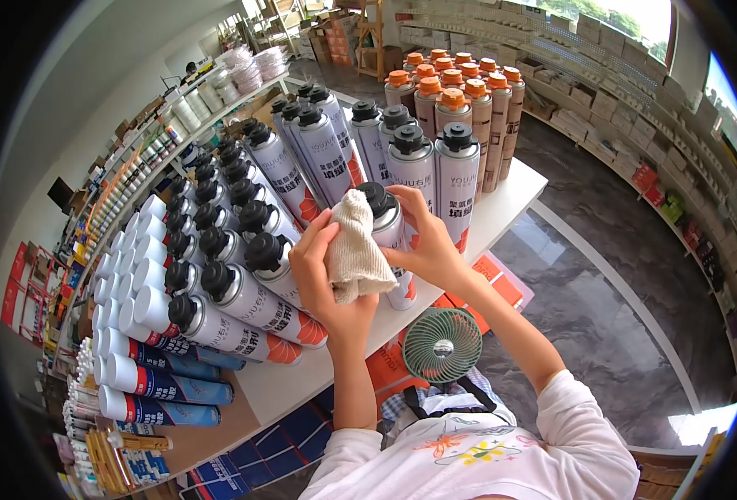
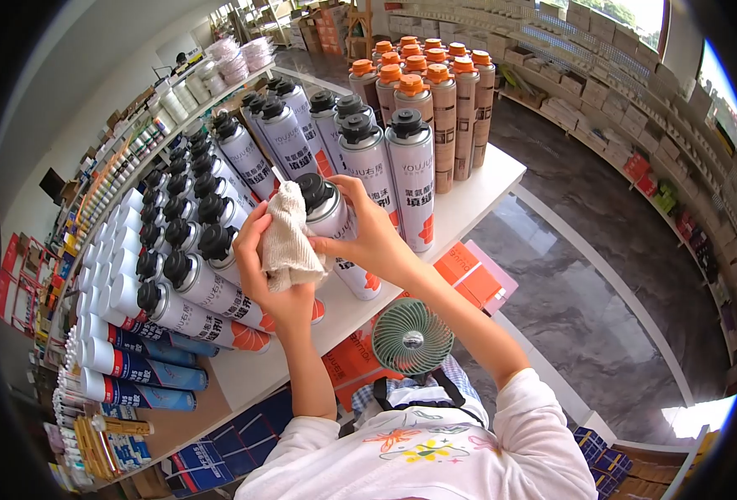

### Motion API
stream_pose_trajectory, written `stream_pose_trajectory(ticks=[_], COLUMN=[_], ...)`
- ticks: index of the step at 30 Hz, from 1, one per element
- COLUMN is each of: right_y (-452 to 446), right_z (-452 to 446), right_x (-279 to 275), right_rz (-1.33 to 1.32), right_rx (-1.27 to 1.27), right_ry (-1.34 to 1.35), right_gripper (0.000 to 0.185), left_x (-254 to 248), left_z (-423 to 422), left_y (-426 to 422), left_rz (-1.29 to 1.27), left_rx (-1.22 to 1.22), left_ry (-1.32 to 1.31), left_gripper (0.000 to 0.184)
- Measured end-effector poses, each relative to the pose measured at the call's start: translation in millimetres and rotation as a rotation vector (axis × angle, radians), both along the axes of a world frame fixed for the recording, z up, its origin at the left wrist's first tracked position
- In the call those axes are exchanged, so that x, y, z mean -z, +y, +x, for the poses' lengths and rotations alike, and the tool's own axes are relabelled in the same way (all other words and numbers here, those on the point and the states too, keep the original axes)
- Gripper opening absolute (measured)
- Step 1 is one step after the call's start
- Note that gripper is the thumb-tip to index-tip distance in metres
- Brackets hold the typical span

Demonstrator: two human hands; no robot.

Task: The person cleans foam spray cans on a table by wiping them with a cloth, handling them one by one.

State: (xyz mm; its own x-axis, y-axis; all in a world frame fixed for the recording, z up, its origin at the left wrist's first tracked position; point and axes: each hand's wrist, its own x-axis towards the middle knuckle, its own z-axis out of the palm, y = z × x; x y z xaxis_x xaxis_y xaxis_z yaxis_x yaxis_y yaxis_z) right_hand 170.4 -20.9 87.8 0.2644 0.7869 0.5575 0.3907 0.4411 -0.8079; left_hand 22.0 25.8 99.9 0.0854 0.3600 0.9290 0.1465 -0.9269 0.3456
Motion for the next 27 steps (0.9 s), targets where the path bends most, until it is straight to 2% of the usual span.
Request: stream_pose_trajectory(ticks=[2,4,9,12,14,17,21,25,27], right_y=[0,2,4,-2,4,8,15,10,8], right_z=[-1,-2,3,9,13,13,23,14,8], right_x=[1,4,3,-3,-2,-5,5,5,3], right_rz=[0.021,0.049,0.018,-0.061,-0.013,-0.152,-0.051,-0.063,-0.052], right_rx=[-0.007,-0.026,-0.05,-0.17,-0.153,-0.174,-0.203,-0.165,-0.155], right_ry=[0.013,0.038,0.017,0.109,0.072,-0.009,-0.137,-0.073,-0.065], right_gripper=[0.086,0.083,0.078,0.078,0.083,0.085,0.088,0.088,0.089], left_x=[0,-1,2,4,3,-11,-18,-15,-12], left_z=[4,9,4,-2,-4,-8,-10,-9,-11], left_y=[-2,-4,-3,0,1,-6,-10,-5,-2], left_rz=[-0.049,-0.001,0.045,0.054,0.057,0.033,-0.045,-0.136,-0.067], left_rx=[0.048,-0.012,-0.023,-0.001,-0.004,-0.058,-0.047,-0.094,-0.077], left_ry=[-0.046,-0.057,0.011,0.073,0.092,0.275,0.312,0.297,0.295], left_gripper=[0.053,0.056,0.038,0.041,0.047,0.055,0.052,0.049,0.049])
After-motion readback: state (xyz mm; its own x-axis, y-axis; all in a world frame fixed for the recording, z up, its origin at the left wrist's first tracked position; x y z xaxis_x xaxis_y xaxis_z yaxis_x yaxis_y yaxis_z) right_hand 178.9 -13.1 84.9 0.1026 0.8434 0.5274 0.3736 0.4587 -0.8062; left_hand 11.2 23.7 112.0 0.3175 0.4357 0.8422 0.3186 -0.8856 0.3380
